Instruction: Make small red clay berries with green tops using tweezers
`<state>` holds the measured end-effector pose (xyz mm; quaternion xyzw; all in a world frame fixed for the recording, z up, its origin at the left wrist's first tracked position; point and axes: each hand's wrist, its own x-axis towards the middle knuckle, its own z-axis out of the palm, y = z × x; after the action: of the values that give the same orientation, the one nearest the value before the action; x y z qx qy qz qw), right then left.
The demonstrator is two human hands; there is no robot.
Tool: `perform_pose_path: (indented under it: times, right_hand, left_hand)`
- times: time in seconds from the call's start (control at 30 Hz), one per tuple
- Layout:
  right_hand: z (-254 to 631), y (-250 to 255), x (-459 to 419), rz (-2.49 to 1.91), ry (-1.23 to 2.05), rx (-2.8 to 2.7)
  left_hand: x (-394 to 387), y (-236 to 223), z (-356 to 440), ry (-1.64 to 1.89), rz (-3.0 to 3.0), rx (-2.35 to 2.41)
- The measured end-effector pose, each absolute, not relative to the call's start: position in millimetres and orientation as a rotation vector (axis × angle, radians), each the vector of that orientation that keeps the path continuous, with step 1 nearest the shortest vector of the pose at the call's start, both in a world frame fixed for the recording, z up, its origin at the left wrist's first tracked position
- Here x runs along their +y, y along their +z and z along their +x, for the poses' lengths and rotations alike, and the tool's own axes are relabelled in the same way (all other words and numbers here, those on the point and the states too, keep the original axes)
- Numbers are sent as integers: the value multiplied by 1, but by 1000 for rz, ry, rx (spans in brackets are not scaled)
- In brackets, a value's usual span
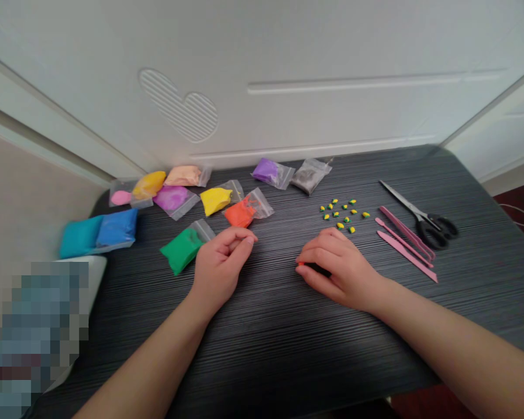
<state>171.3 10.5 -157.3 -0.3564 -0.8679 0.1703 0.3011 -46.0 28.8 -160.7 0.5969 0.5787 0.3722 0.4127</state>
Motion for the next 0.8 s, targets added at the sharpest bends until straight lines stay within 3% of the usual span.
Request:
perform_pose_path:
  times: [0.8]
  right_hand:
    - [170,-164,13,-1017,356,-2447]
  left_hand:
    - [29,-159,-44,947,1536,1440]
